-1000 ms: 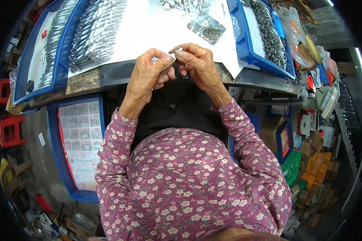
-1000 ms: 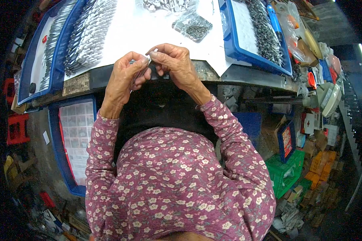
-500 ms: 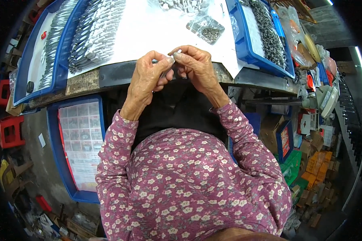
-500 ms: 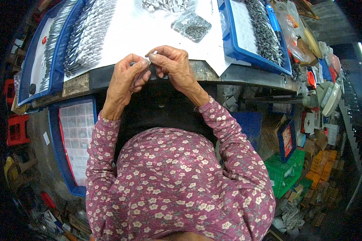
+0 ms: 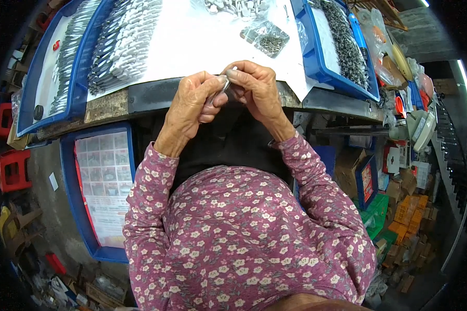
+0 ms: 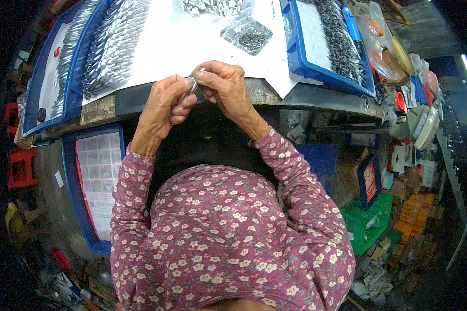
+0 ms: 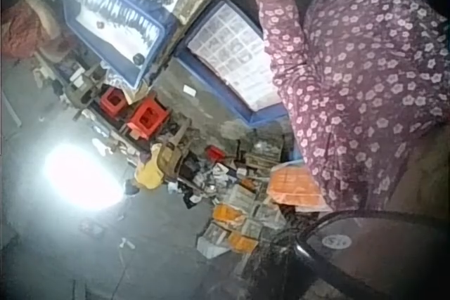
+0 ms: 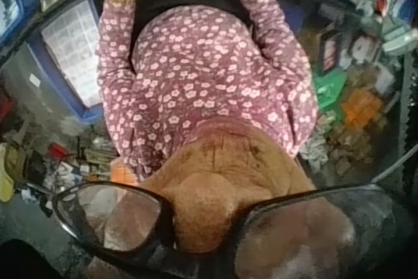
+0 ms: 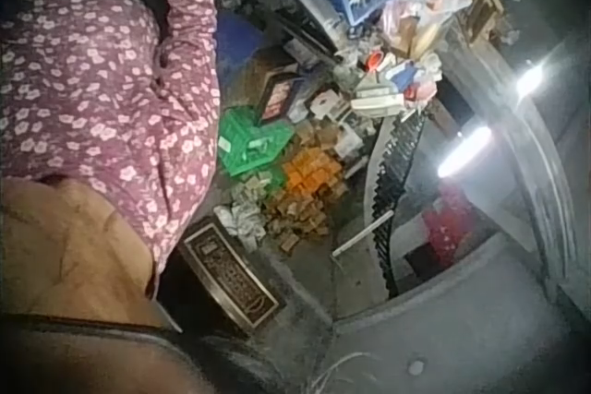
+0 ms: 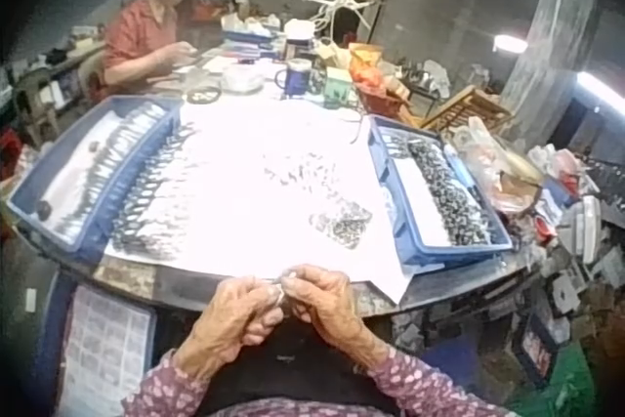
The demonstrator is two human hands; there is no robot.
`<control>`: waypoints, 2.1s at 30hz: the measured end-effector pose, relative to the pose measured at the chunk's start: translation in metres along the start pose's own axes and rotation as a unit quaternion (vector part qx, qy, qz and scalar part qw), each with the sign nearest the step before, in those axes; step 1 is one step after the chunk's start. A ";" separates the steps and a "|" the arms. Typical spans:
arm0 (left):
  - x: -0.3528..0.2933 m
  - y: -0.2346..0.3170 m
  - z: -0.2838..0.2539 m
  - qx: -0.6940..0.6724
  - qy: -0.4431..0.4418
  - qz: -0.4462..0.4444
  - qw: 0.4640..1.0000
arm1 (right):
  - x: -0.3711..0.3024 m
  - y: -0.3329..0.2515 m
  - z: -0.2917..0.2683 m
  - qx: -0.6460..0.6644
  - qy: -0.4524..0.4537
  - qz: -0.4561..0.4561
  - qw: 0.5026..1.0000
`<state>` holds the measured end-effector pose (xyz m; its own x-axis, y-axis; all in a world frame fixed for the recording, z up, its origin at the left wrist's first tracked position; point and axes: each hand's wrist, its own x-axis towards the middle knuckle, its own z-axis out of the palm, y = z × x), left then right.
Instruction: Assembling small metal hardware components at a manual workstation.
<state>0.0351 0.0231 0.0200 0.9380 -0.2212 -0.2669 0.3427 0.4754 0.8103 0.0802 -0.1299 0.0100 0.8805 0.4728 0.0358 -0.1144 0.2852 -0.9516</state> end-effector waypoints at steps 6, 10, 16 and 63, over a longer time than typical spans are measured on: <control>-0.001 -0.001 0.001 0.012 0.002 0.001 1.000 | -0.002 0.005 -0.001 0.020 0.015 -0.003 1.000; -0.001 -0.002 0.002 0.046 0.008 -0.003 0.999 | -0.006 0.007 -0.002 0.037 0.016 0.011 0.999; -0.001 -0.003 0.003 0.055 -0.003 -0.012 0.998 | -0.008 0.006 -0.007 0.034 0.002 0.017 0.999; -0.007 -0.010 -0.003 0.105 0.005 0.063 0.992 | 0.065 -0.011 -0.122 -0.527 0.134 -0.165 0.823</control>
<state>0.0257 0.0226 0.0119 0.9735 -0.1625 -0.1608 0.2050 0.3099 0.9284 0.1948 -0.2039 -0.0139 0.8691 0.2744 0.4115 0.4904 -0.5867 -0.6445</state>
